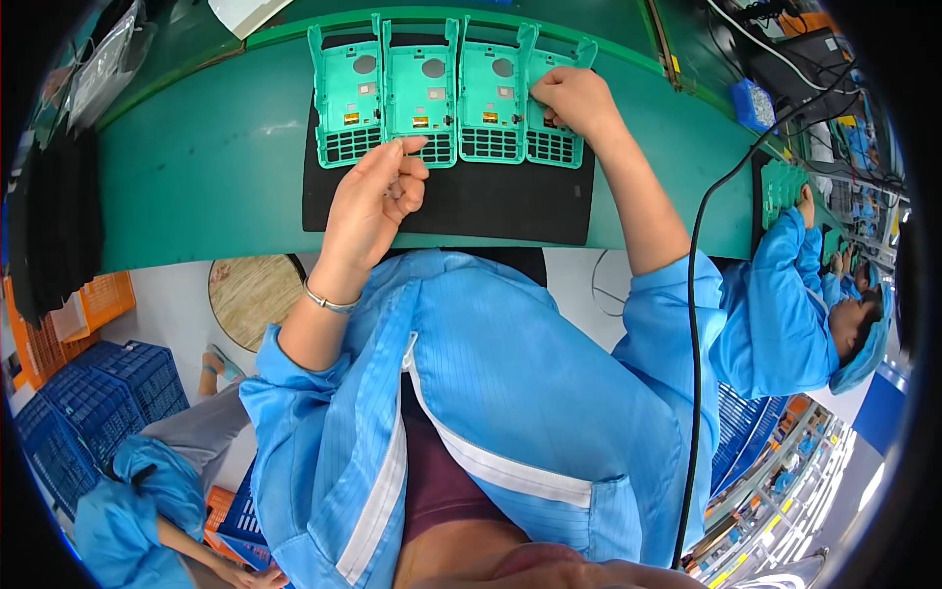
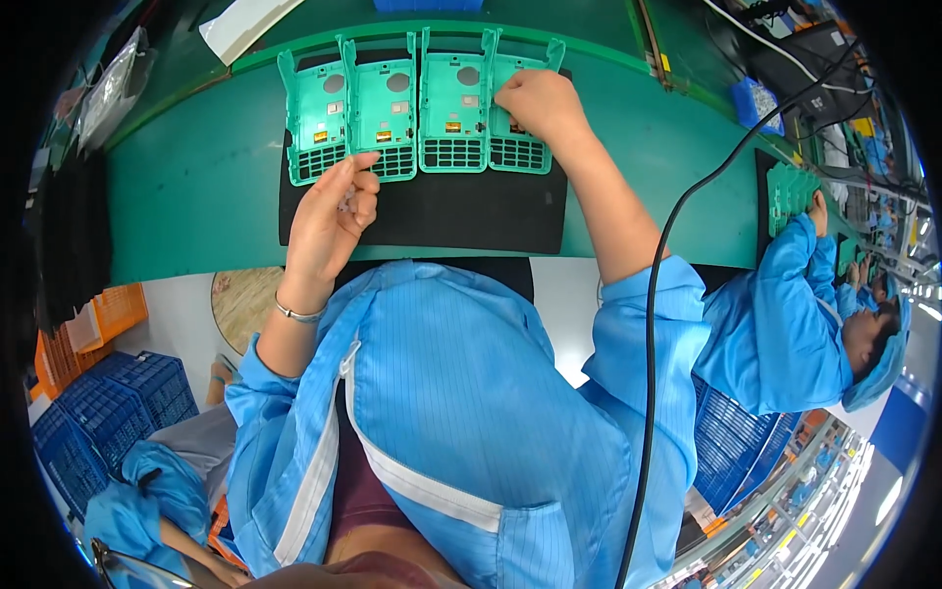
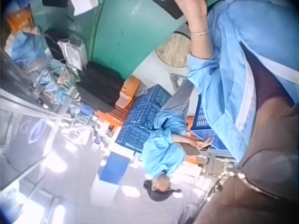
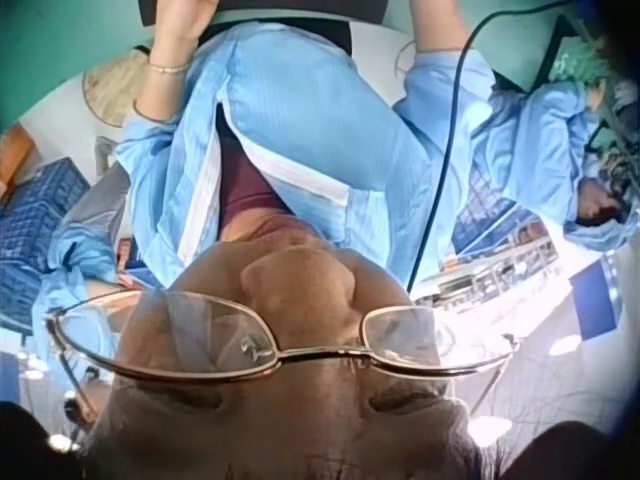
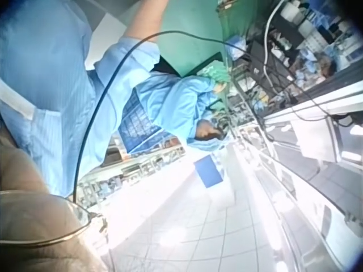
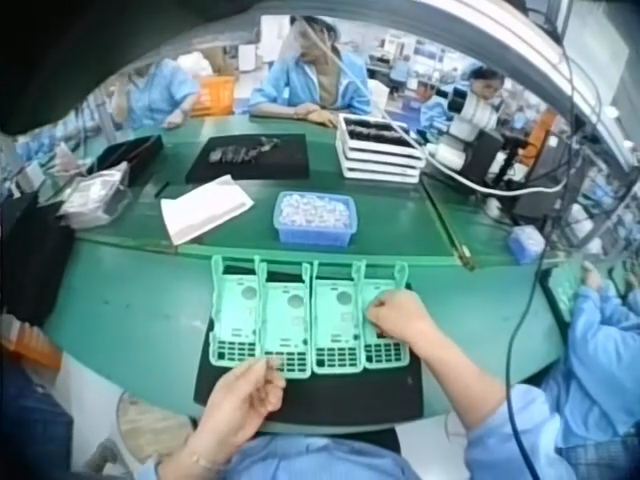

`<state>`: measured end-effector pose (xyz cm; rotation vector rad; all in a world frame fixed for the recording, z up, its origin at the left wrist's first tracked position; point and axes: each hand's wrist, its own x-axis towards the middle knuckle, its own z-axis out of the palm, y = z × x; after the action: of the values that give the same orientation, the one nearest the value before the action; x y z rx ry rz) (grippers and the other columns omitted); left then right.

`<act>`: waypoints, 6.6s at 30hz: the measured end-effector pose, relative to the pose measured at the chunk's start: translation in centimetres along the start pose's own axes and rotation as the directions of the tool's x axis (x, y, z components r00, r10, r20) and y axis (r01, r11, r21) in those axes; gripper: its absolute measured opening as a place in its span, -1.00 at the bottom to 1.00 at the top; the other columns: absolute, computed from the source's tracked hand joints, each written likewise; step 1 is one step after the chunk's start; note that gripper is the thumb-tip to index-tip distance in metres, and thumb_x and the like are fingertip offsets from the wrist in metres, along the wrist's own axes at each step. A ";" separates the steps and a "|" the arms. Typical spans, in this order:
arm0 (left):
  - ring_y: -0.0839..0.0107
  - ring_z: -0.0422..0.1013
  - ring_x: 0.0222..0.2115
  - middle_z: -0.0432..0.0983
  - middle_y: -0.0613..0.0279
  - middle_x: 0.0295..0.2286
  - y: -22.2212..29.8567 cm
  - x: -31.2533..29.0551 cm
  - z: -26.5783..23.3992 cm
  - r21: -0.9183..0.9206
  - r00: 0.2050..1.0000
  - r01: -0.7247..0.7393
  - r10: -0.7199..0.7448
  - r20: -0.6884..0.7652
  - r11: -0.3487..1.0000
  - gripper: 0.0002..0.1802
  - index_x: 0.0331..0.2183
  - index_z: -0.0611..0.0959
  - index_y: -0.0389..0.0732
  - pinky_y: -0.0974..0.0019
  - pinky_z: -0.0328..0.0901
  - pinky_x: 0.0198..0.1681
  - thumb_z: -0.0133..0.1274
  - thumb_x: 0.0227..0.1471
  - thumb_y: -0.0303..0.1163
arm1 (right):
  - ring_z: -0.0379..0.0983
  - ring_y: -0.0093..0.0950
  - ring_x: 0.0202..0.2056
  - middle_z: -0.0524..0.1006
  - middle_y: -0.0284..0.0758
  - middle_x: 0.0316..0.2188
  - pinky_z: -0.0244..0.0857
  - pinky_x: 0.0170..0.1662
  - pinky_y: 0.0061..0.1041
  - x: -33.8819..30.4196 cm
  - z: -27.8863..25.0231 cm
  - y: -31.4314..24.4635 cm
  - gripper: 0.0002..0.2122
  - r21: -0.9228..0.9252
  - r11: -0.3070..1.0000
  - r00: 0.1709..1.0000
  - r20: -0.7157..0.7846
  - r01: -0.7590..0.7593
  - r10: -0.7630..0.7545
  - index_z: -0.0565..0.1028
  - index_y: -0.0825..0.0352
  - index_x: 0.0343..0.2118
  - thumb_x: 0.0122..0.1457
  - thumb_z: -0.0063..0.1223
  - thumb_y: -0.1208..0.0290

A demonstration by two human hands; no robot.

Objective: The person inserts small white components into green plastic housings by hand on an assembly line.

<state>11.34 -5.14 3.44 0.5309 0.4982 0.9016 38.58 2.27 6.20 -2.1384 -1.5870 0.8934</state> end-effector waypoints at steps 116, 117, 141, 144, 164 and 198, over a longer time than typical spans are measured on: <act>0.59 0.41 -0.45 0.48 0.26 -0.44 2.7 -1.4 -2.3 -0.181 0.934 -0.219 0.152 -0.323 0.959 -0.81 -0.30 0.52 -0.27 0.56 0.36 -0.37 -0.01 0.02 -0.39 | 0.42 -0.28 -0.37 0.45 -0.29 -0.34 0.33 -0.32 -0.39 -4.3 7.6 -4.6 -0.77 -0.462 0.705 0.755 -0.106 0.538 -0.646 0.50 0.25 -0.27 -0.02 -0.10 0.55; 0.59 0.41 -0.45 0.48 0.26 -0.44 2.8 -1.6 -2.3 -0.181 0.932 -0.223 0.156 -0.326 0.958 -0.81 -0.30 0.52 -0.27 0.56 0.36 -0.37 -0.01 0.02 -0.39 | 0.42 -0.31 -0.38 0.45 -0.28 -0.32 0.33 -0.32 -0.42 -3.8 7.3 -4.6 -0.76 -0.433 0.700 0.748 -0.084 0.567 -0.658 0.50 0.26 -0.26 -0.03 -0.09 0.56; 0.58 0.41 -0.41 0.46 0.25 -0.39 3.8 -2.9 -2.1 -0.244 0.941 -0.227 0.147 -0.305 0.943 -0.83 -0.31 0.48 -0.25 0.56 0.37 -0.34 -0.01 0.02 -0.40 | 0.43 -0.61 -0.38 0.52 -0.32 -0.34 0.29 -0.31 -0.67 -9.5 8.3 -12.9 -0.84 0.436 0.838 0.910 0.092 0.329 -0.405 0.52 0.34 -0.33 0.01 0.04 0.45; 0.61 0.39 -0.45 0.44 0.30 -0.43 3.4 -2.6 -2.6 -0.293 0.942 -0.257 0.171 -0.289 0.921 -0.83 -0.31 0.48 -0.24 0.58 0.34 -0.38 0.01 0.01 -0.40 | 0.39 -0.67 -0.43 0.51 -0.39 -0.44 0.27 -0.34 -0.69 -9.4 9.0 -14.0 -0.84 0.452 0.846 0.919 0.128 0.282 -0.374 0.52 0.37 -0.36 0.00 0.07 0.42; 0.43 0.39 -0.30 0.43 0.12 -0.32 5.0 -5.0 -4.0 -0.081 0.893 -0.300 0.250 -0.375 0.950 -0.67 -0.13 0.38 -0.35 0.42 0.31 -0.21 -0.15 0.10 -0.35 | 0.36 -0.60 -0.65 0.45 -0.38 -0.68 0.26 -0.55 -0.61 -0.7 11.5 -13.9 -0.80 -0.127 0.939 0.937 0.186 0.320 -0.294 0.51 0.38 -0.53 -0.11 0.03 0.33; 0.56 0.42 -0.45 0.48 0.25 -0.44 10.7 -7.9 -6.9 -0.110 0.862 -0.409 0.343 -0.373 0.906 -0.83 -0.28 0.50 -0.28 0.53 0.34 -0.37 -0.03 0.02 -0.45 | 0.37 -0.21 -0.28 0.42 -0.20 -0.29 0.30 -0.27 -0.37 -8.0 13.2 -15.7 -0.73 -0.363 0.629 0.648 -0.085 0.688 -0.757 0.45 0.37 -0.24 -0.08 -0.06 0.64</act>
<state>-3.38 -4.67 6.24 0.2995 0.6324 1.4218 17.00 -1.49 8.00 -1.4013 -2.2883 0.1193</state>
